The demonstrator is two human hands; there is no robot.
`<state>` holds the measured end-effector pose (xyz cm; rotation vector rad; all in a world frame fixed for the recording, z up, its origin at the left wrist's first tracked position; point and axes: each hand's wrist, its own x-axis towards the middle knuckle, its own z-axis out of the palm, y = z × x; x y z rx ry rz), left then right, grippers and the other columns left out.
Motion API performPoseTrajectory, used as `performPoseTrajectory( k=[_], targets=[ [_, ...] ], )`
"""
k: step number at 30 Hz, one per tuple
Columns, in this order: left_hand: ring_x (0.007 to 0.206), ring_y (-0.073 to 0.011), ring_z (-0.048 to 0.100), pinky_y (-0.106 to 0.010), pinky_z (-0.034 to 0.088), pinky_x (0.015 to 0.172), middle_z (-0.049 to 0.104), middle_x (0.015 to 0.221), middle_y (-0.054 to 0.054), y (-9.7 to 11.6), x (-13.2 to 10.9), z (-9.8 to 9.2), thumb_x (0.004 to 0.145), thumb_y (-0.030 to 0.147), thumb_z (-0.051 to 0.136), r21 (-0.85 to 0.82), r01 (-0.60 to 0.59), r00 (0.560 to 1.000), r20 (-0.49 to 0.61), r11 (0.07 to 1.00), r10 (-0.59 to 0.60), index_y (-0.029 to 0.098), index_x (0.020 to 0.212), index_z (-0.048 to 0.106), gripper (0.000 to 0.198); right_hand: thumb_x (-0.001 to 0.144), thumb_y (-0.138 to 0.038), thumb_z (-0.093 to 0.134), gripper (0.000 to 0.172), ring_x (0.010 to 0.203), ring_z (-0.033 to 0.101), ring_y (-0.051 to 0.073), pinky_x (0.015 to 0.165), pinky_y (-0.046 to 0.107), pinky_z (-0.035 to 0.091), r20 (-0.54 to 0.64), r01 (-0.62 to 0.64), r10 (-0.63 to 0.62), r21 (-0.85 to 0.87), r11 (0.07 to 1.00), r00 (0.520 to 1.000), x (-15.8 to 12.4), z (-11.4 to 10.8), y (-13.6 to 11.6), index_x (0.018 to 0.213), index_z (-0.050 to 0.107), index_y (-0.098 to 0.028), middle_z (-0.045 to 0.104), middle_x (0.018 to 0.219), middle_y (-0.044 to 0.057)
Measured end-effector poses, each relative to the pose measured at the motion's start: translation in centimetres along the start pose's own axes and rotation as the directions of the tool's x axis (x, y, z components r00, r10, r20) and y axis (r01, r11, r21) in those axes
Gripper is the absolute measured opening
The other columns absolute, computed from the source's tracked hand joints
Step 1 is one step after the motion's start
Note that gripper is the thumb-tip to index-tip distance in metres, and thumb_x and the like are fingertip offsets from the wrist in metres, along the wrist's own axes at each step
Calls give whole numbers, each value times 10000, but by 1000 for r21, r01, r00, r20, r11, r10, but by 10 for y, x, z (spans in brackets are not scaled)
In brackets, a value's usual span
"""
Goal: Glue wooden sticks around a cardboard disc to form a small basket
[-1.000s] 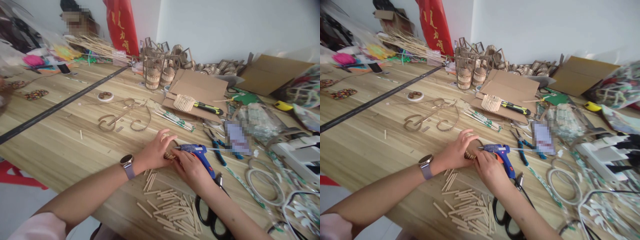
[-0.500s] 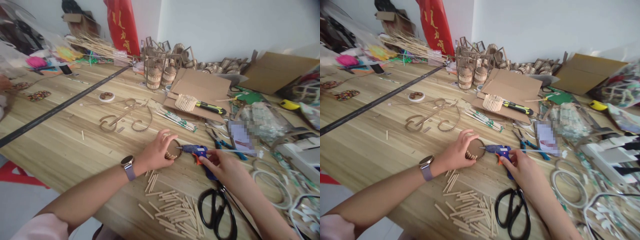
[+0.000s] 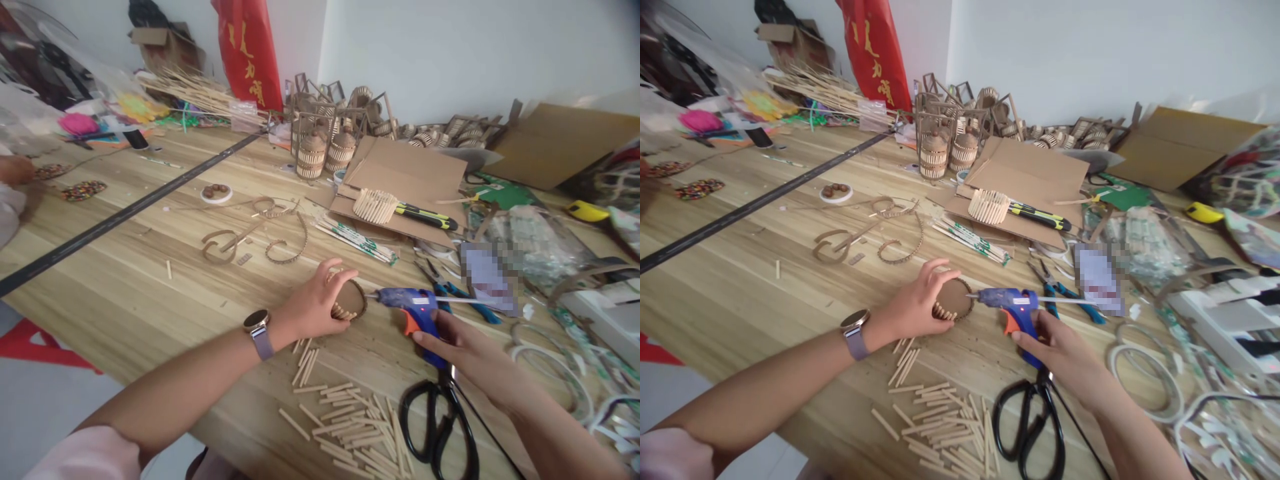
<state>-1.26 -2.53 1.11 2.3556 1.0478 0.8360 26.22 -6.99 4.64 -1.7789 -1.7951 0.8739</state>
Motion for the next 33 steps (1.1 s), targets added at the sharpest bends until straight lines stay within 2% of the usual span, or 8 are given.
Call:
performPoseTrajectory(
  k=[4, 7, 12, 17, 22, 24, 29, 33],
  targets=[
    [1380, -368, 379, -531, 457, 1057, 298, 1463, -200, -2, 1, -1, 646, 148, 790, -41, -28, 1000, -4, 999, 28, 223, 1371, 335, 859, 683, -480, 753, 322, 612, 568, 172, 557, 282, 488, 25, -170, 179, 458, 872, 984, -12, 2, 4, 778, 631, -197, 613, 658, 5],
    [1406, -368, 345, -530, 456, 1062, 297, 1462, -206, -2, 1, -2, 647, 133, 789, -35, -44, 999, -11, 998, 43, 222, 1374, 320, 870, 637, -451, 806, 347, 573, 527, 144, 521, 252, 439, 15, -188, 215, 544, 817, 976, -19, 8, 7, 811, 665, -185, 599, 654, -10],
    [1388, -381, 372, -537, 472, 1044, 289, 1467, -209, -2, 1, -2, 668, 132, 772, -27, -33, 999, -7, 999, 33, 220, 1376, 314, 848, 673, -584, 764, 460, 733, 633, 217, 652, 305, 515, 86, -175, 153, 425, 888, 984, -21, 17, 6, 858, 709, -167, 701, 799, 66],
    [1363, -383, 407, -535, 471, 1037, 279, 1472, -212, -5, 2, -1, 661, 137, 776, -31, -34, 999, -3, 999, 34, 228, 1377, 302, 863, 750, -650, 657, 462, 782, 666, 262, 728, 362, 553, 151, 7, -30, 146, 989, 988, -15, 14, 5, 807, 716, -196, 726, 807, 76],
    [1334, -385, 438, -542, 479, 1018, 282, 1469, -210, -5, 2, -2, 651, 148, 785, -39, -24, 1000, 9, 999, 24, 229, 1369, 313, 862, 793, -698, 557, 484, 795, 694, 292, 749, 404, 575, 115, 148, -146, -7, 989, 983, -16, 13, -1, 805, 724, -245, 743, 795, 79],
    [1320, -381, 452, -542, 481, 1014, 286, 1467, -205, -6, 2, -1, 647, 146, 783, -44, -19, 1000, 10, 999, 19, 233, 1370, 319, 863, 795, -734, 516, 532, 761, 698, 290, 721, 408, 583, 85, 173, -170, -28, 985, 982, -17, 14, -4, 828, 728, -247, 748, 789, 85],
    [1333, -386, 438, -543, 483, 1009, 280, 1470, -194, -8, 2, 0, 644, 164, 790, -48, -13, 1000, 10, 999, 14, 249, 1382, 307, 886, 787, -783, 452, 589, 556, 632, 236, 551, 345, 561, 80, 181, -173, -95, 979, 982, -19, 16, -13, 662, 642, -240, 681, 596, 60],
    [1356, -394, 409, -552, 479, 1014, 280, 1467, -199, -8, 2, -1, 647, 172, 793, -37, -16, 1000, 16, 999, 17, 237, 1376, 312, 876, 799, -789, 426, 607, 539, 621, 225, 546, 332, 553, 83, 178, -169, -115, 977, 982, -21, 19, -14, 695, 636, -229, 678, 595, 62]
  ],
)
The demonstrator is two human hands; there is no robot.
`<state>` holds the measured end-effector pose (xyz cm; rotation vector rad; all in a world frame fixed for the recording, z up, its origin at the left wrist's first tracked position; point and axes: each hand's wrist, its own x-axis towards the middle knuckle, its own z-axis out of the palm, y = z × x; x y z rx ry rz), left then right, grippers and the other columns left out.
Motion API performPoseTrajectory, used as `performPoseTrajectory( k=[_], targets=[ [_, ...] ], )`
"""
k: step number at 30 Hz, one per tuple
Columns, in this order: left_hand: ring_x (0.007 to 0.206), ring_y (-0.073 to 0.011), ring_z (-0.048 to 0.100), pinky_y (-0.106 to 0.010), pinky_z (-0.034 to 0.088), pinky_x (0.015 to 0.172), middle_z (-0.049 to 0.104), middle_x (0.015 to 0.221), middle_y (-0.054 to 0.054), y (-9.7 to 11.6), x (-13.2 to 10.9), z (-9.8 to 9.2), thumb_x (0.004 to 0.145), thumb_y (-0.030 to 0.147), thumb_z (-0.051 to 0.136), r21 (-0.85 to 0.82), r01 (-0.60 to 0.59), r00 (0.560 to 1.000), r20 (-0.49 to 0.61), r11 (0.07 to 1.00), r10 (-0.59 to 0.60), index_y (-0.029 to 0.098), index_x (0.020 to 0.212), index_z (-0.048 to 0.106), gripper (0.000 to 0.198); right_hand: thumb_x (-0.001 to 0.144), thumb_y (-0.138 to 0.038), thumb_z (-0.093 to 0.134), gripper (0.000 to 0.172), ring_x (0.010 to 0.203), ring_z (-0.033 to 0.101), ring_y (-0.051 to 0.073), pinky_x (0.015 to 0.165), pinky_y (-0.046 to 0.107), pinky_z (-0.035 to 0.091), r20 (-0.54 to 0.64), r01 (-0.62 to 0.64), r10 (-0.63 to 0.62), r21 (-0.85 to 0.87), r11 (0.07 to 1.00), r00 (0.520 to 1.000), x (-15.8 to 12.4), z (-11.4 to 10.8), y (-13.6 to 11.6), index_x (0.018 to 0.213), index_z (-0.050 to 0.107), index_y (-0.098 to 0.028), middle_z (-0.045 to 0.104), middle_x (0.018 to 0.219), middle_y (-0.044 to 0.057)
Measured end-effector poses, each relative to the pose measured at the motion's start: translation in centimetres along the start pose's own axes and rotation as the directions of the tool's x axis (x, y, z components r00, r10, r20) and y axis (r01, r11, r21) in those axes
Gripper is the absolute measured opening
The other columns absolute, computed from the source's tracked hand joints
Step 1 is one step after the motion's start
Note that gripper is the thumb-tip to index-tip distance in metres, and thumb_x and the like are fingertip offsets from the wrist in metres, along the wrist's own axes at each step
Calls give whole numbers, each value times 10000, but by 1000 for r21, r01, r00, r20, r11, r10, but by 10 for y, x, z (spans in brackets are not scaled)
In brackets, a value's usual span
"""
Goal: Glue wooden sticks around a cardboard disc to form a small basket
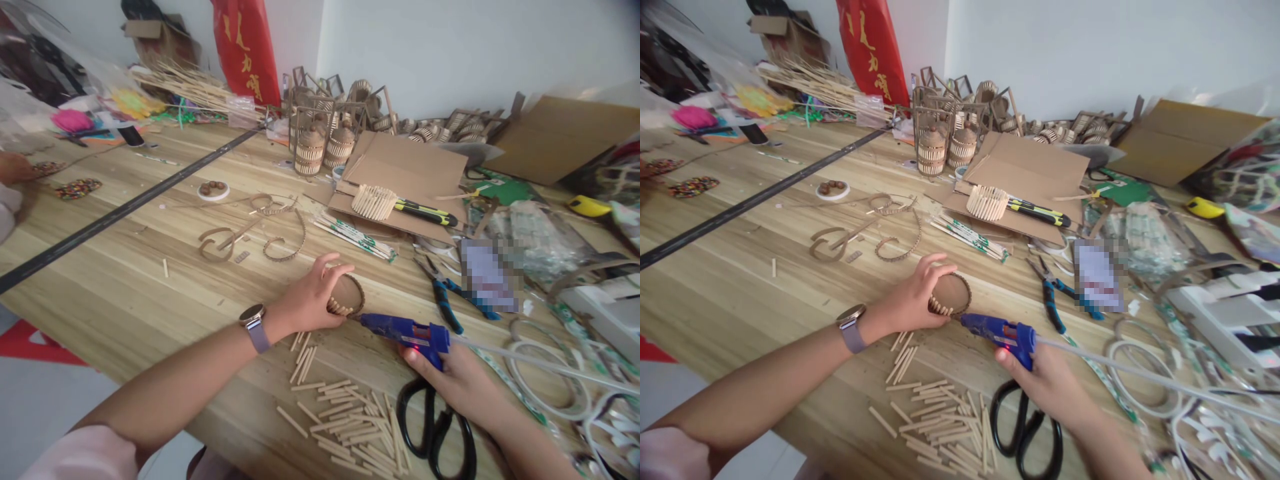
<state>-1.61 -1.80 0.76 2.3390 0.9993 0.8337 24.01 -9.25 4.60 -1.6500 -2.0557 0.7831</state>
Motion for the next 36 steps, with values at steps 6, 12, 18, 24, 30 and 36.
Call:
performPoseTrajectory(
  k=[6, 12, 18, 24, 30, 36],
  targets=[
    [1334, -391, 435, -554, 482, 1012, 278, 1474, -196, 2, 0, -2, 637, 163, 802, -7, 17, 1000, 11, 1000, -17, 240, 1373, 321, 883, 813, -758, 442, 565, 558, 632, 232, 560, 330, 552, -4, -7, 7, -20, 1000, 1000, -1, 3, 3, 729, 639, -235, 692, 626, 61],
    [1297, -373, 476, -538, 497, 995, 284, 1479, -189, 1, 0, -1, 644, 179, 795, -1, 30, 999, 13, 1000, -30, 245, 1376, 329, 870, 810, -758, 433, 548, 509, 609, 223, 512, 318, 535, -5, -1, 1, -35, 999, 1000, -1, 3, -1, 682, 610, -256, 664, 566, 44],
    [1308, -380, 464, -547, 489, 1005, 287, 1476, -199, 1, 0, -1, 640, 170, 787, 4, 25, 1000, 16, 1000, -25, 227, 1372, 333, 863, 848, -645, 457, 446, 547, 639, 232, 536, 325, 548, 7, 15, -15, -54, 998, 1000, -2, 5, 2, 727, 616, -247, 693, 621, 48],
    [1332, -395, 438, -560, 484, 1011, 293, 1475, -203, 3, 1, -3, 639, 165, 793, 0, 26, 999, 19, 1000, -26, 219, 1369, 347, 857, 878, -551, 448, 367, 602, 665, 235, 568, 321, 556, 18, 45, -44, -68, 997, 999, -4, 6, 4, 744, 604, -246, 698, 658, 49],
    [1334, -392, 439, -548, 486, 1015, 292, 1474, -205, 2, 1, -2, 640, 165, 799, 5, 11, 1000, 11, 1000, -11, 218, 1369, 336, 865, 890, -535, 457, 354, 589, 665, 231, 555, 315, 553, 9, 63, -62, -71, 995, 998, -3, 7, 4, 747, 599, -244, 703, 659, 47],
    [1353, -402, 416, -559, 469, 1031, 291, 1471, -207, 0, 1, -1, 632, 172, 808, 9, 14, 1000, 16, 1000, -14, 212, 1366, 343, 870, 890, -567, 450, 390, 602, 676, 231, 576, 313, 557, 2, 59, -59, -83, 995, 998, -4, 8, 8, 764, 613, -236, 722, 686, 58]
  ],
)
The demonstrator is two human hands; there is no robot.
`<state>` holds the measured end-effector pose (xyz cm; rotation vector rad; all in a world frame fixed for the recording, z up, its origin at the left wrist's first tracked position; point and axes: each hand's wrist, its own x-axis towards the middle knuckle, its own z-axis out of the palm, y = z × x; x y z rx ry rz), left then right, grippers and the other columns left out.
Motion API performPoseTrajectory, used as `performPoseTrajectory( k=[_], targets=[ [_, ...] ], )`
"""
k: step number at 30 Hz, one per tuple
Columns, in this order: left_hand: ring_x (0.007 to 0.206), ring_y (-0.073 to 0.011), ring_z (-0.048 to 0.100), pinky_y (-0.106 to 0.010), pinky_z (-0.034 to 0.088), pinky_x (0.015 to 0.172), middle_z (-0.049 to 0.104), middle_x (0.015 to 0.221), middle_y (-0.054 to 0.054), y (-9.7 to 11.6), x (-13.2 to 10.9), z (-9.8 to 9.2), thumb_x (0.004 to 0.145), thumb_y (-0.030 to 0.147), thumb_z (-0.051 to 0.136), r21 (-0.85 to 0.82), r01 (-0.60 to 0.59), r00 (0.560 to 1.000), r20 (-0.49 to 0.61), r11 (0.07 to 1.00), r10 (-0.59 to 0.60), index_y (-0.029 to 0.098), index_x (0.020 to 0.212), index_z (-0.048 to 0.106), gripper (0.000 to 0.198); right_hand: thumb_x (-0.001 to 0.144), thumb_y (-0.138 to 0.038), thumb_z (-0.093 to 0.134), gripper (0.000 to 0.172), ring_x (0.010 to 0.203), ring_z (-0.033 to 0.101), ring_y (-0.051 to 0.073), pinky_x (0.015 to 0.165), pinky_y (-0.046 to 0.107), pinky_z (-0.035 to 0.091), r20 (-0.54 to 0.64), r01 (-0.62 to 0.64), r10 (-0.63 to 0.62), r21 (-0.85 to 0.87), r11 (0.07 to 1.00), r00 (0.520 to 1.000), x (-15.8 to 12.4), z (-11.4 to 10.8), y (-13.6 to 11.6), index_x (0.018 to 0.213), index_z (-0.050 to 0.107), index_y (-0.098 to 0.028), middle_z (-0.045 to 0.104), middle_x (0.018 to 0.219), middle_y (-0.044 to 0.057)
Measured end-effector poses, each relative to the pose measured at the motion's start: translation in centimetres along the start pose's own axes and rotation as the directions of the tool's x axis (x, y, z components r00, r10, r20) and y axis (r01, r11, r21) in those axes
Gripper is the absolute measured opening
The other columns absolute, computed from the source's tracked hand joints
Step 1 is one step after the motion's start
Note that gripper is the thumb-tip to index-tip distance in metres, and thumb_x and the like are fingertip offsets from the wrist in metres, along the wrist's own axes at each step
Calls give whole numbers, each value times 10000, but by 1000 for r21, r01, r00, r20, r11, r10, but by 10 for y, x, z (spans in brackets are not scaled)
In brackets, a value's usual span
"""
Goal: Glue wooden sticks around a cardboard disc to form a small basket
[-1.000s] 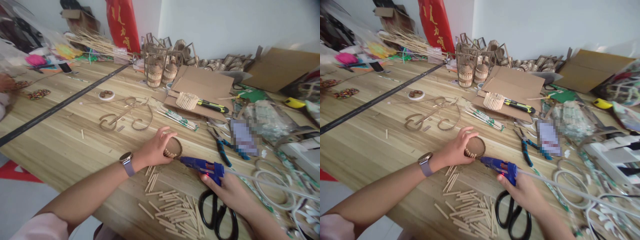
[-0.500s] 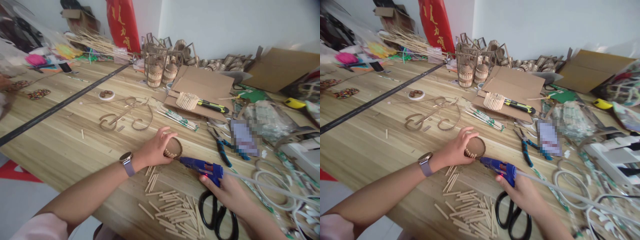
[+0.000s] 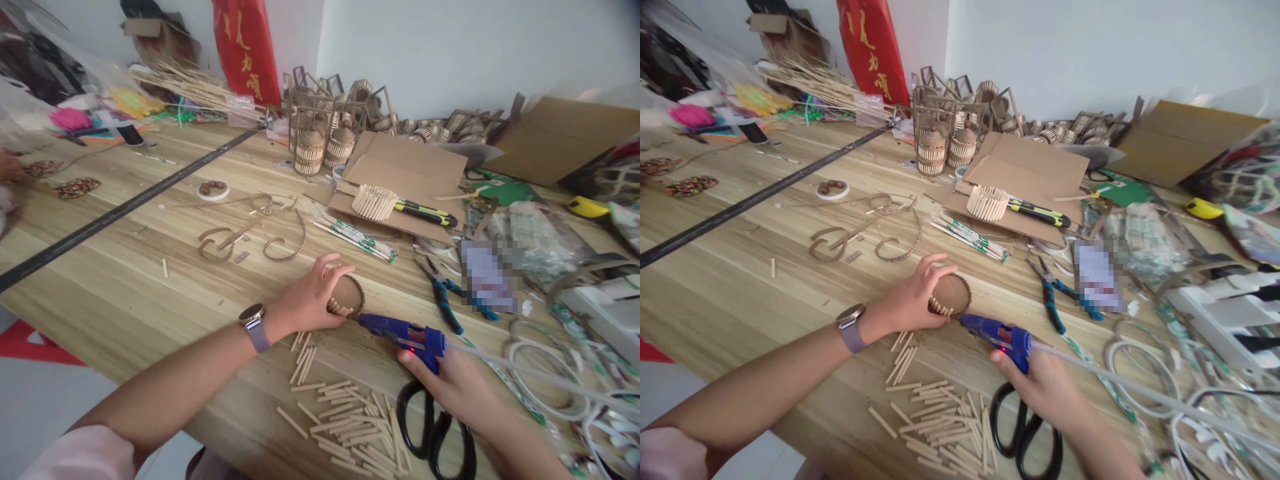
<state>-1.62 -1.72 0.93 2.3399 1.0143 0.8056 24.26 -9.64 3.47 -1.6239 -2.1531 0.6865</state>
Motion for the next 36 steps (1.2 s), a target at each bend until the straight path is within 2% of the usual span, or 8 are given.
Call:
performPoseTrajectory(
  k=[13, 17, 21, 24, 26, 29, 32, 36],
  targets=[
    [1299, -389, 469, -562, 473, 1022, 293, 1465, -224, 1, 1, -2, 644, 191, 811, 20, -5, 1000, 12, 1000, 5, 204, 1370, 322, 876, 780, -700, 542, 506, 636, 629, 235, 564, 309, 491, -164, -199, 229, 177, 964, 960, 7, -2, 8, 785, 660, -208, 685, 679, 64],
    [1297, -379, 472, -542, 487, 1014, 301, 1458, -209, 1, 0, -1, 640, 176, 807, 21, -21, 1000, -7, 1000, 21, 220, 1366, 322, 875, 748, -768, 567, 591, 452, 418, 120, 441, 253, 324, 73, -338, 361, 561, 756, 930, 20, -1, 8, 695, 606, -180, 479, 482, -24],
    [1272, -364, 495, -522, 494, 1009, 309, 1444, -214, 1, 0, 0, 646, 173, 801, 21, -40, 999, -21, 999, 40, 199, 1357, 329, 854, 642, -700, 724, 552, 536, 523, 139, 535, 270, 431, 219, -449, 423, 679, 581, 879, 30, -7, 4, 773, 613, -176, 576, 588, 4],
    [1249, -345, 513, -517, 496, 1007, 299, 1457, -197, 1, 0, 0, 646, 187, 806, 16, -28, 999, -20, 999, 29, 221, 1366, 327, 866, 685, -693, 661, 530, 627, 614, 218, 611, 351, 493, 158, -474, 454, 439, 763, 877, 29, -19, 7, 825, 637, -182, 668, 703, 76],
    [1240, -336, 519, -510, 500, 1003, 291, 1468, -185, 0, 0, 0, 641, 197, 811, 12, -11, 1000, -14, 1000, 11, 232, 1369, 333, 871, 771, -649, 581, 490, 703, 637, 285, 644, 412, 494, -64, -339, 344, 82, 937, 937, 25, -25, 6, 854, 669, -174, 697, 786, 131],
    [1243, -341, 514, -504, 497, 1007, 296, 1466, -197, 0, 0, 0, 644, 199, 809, 8, -11, 1000, -8, 1000, 11, 204, 1370, 345, 862, 914, -479, 494, 359, 811, 628, 308, 716, 434, 482, -286, -13, -97, -360, 933, 953, 15, -21, -15, 872, 684, -178, 698, 863, 146],
    [1231, -338, 522, -496, 498, 1005, 306, 1458, -201, 0, -1, 0, 654, 200, 801, 5, -23, 1000, -16, 1000, 23, 198, 1373, 344, 852, 982, -215, 444, 250, 723, 607, 189, 678, 301, 465, -62, 430, -468, -302, 851, 882, 6, 2, -56, 828, 640, -206, 672, 759, 54],
    [1186, -309, 558, -478, 513, 985, 301, 1471, -176, 1, -1, 0, 654, 206, 801, 7, -10, 1000, -25, 1000, 10, 242, 1372, 336, 856, 939, -133, 504, 228, 623, 537, 169, 576, 301, 390, 128, 651, -644, -272, 709, 755, -1, 47, -104, 731, 560, -204, 642, 682, 15]
  ],
)
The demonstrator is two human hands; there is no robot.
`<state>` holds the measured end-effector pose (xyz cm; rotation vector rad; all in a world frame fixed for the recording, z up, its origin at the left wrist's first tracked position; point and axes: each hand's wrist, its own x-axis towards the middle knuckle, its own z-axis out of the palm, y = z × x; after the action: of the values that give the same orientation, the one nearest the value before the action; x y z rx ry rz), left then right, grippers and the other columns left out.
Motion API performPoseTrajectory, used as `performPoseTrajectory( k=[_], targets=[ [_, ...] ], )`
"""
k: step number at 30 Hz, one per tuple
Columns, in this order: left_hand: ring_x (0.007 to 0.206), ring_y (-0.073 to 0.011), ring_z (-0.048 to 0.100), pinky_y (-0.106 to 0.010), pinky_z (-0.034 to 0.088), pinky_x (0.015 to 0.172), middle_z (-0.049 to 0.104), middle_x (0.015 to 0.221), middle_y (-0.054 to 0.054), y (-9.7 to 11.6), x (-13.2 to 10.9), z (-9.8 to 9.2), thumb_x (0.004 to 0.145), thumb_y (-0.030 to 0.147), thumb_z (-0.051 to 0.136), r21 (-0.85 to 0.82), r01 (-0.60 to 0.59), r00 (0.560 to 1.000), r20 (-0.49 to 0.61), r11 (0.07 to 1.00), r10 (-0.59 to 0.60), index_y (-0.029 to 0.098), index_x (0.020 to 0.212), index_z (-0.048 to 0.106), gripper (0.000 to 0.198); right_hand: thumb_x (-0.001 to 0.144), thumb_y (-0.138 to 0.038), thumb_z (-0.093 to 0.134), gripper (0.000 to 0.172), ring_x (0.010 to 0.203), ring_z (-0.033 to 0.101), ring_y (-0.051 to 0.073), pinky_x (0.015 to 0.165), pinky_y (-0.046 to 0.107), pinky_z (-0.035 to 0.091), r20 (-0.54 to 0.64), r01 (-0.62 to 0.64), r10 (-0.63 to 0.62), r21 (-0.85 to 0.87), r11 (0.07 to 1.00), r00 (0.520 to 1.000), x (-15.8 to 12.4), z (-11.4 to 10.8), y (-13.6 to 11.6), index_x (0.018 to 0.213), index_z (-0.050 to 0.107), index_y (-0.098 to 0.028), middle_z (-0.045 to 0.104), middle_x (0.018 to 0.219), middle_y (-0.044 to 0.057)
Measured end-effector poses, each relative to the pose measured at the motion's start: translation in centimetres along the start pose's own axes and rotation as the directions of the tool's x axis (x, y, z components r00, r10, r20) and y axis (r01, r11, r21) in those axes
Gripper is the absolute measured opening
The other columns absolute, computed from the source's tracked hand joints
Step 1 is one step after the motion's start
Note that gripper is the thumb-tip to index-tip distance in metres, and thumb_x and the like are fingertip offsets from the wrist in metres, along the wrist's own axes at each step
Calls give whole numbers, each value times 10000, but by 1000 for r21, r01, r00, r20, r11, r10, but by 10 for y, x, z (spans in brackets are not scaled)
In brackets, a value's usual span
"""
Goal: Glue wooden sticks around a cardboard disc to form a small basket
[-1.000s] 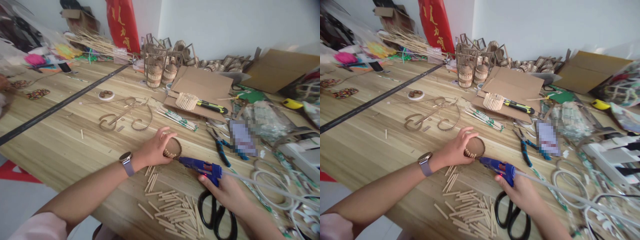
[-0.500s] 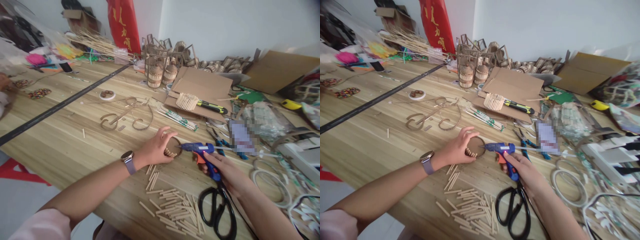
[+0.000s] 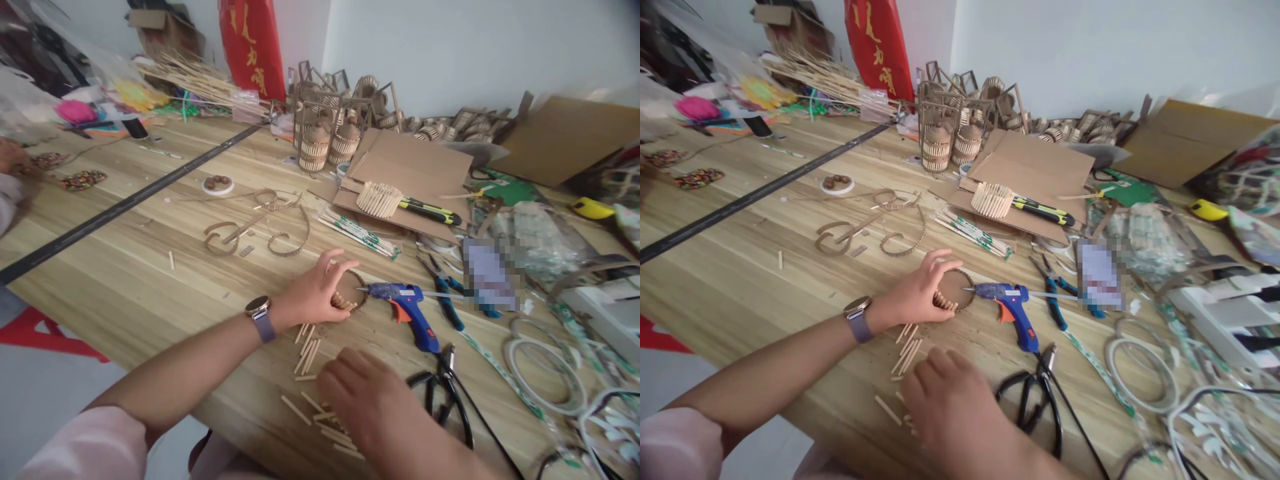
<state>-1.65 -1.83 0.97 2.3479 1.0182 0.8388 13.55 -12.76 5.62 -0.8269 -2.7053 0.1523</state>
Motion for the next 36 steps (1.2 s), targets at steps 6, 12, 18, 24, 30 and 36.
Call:
performPoseTrajectory(
  k=[6, 12, 18, 24, 30, 36],
  targets=[
    [1191, -319, 556, -486, 506, 992, 293, 1466, -204, -1, 0, 0, 653, 205, 800, -5, -23, 1000, 5, 1000, 23, 212, 1374, 328, 861, 815, -239, 716, 188, 616, 555, 196, 540, 332, 352, 33, 50, -44, -196, 979, 998, 15, 29, -23, 713, 564, -195, 638, 638, 11],
    [1199, -311, 547, -478, 500, 1004, 288, 1469, -190, -1, 1, 0, 652, 192, 796, -18, -33, 999, 13, 999, 33, 230, 1378, 319, 870, 809, -203, 665, 111, 588, 555, 210, 524, 349, 362, 104, 43, -20, -225, 973, 994, 20, 34, -25, 744, 577, -181, 646, 658, 50],
    [1224, -329, 528, -504, 489, 1016, 296, 1467, -191, -1, 1, 1, 651, 185, 791, -33, -15, 1000, 11, 999, 15, 225, 1378, 332, 861, 840, -125, 569, 68, 658, 600, 207, 570, 326, 440, 7, -11, 11, -13, 1000, 1000, 17, 9, -9, 873, 595, -178, 676, 774, 49],
    [1319, -374, 442, -538, 468, 1032, 310, 1446, -199, -1, 1, -1, 681, 220, 792, -28, -26, 999, 21, 999, 27, 221, 1368, 327, 830, 822, -126, 477, 147, 544, 541, 118, 518, 226, 413, -47, -361, 394, 312, 879, 918, 1, -35, 45, 846, 586, -223, 611, 657, -20],
    [1369, -377, 384, -542, 448, 1053, 296, 1442, -210, -2, 2, 0, 635, 183, 818, -33, -29, 999, 27, 999, 30, 211, 1359, 324, 877, 788, -284, 498, 134, 480, 489, 121, 467, 232, 369, 124, -577, 576, 366, 730, 808, 1, -35, 86, 728, 597, -216, 559, 548, -34],
    [1333, -379, 427, -563, 443, 1047, 294, 1451, -208, -4, 1, 1, 640, 197, 830, -54, -35, 999, 28, 998, 36, 225, 1367, 329, 884, 762, -213, 494, 139, 496, 494, 127, 478, 235, 357, 125, -548, 539, 325, 771, 833, 6, -24, 83, 750, 633, -206, 574, 557, -24]
  ],
)
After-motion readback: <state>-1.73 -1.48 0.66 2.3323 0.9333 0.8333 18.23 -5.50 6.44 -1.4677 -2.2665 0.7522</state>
